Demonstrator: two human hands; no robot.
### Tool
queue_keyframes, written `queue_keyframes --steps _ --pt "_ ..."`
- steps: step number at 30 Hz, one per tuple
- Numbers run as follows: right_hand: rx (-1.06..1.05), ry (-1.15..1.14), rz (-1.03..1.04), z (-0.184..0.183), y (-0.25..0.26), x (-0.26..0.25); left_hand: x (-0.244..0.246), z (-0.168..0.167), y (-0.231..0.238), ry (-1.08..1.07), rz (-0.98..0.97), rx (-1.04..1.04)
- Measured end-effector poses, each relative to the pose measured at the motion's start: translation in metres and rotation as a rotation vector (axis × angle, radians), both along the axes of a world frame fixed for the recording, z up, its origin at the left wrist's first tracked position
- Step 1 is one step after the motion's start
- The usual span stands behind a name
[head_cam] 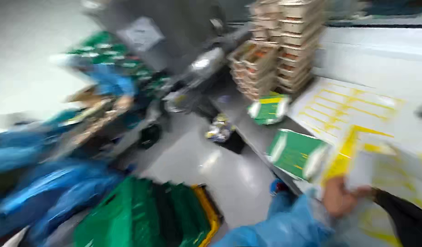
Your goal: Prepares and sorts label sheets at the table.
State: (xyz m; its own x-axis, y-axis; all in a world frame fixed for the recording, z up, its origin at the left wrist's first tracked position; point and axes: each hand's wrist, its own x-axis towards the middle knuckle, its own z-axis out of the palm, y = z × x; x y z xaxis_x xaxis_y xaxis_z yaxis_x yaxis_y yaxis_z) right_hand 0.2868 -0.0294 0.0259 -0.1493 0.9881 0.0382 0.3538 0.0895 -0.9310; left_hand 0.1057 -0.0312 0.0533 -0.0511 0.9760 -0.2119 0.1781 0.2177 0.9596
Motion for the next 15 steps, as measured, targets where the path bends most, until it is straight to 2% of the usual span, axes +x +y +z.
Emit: queue_keyframes --steps 3,5,8,15 --pt "0.096 -0.152 -0.241 0.014 -0.012 -0.014 0.007 -0.015 0.0 -0.099 -0.048 -0.118" --pt "0.214 -0.213 -0.35 -0.002 -0.01 -0.013 0.016 -0.025 0.001 -0.251 -0.02 -0.106" --pt "0.261 -0.203 -0.371 -0.012 -0.015 -0.012 0.022 -0.029 -0.004 -0.361 0.013 -0.099" --pt "0.264 -0.272 -0.399 -0.011 -0.027 -0.004 0.025 -0.032 -0.006 -0.346 -0.053 -0.118"
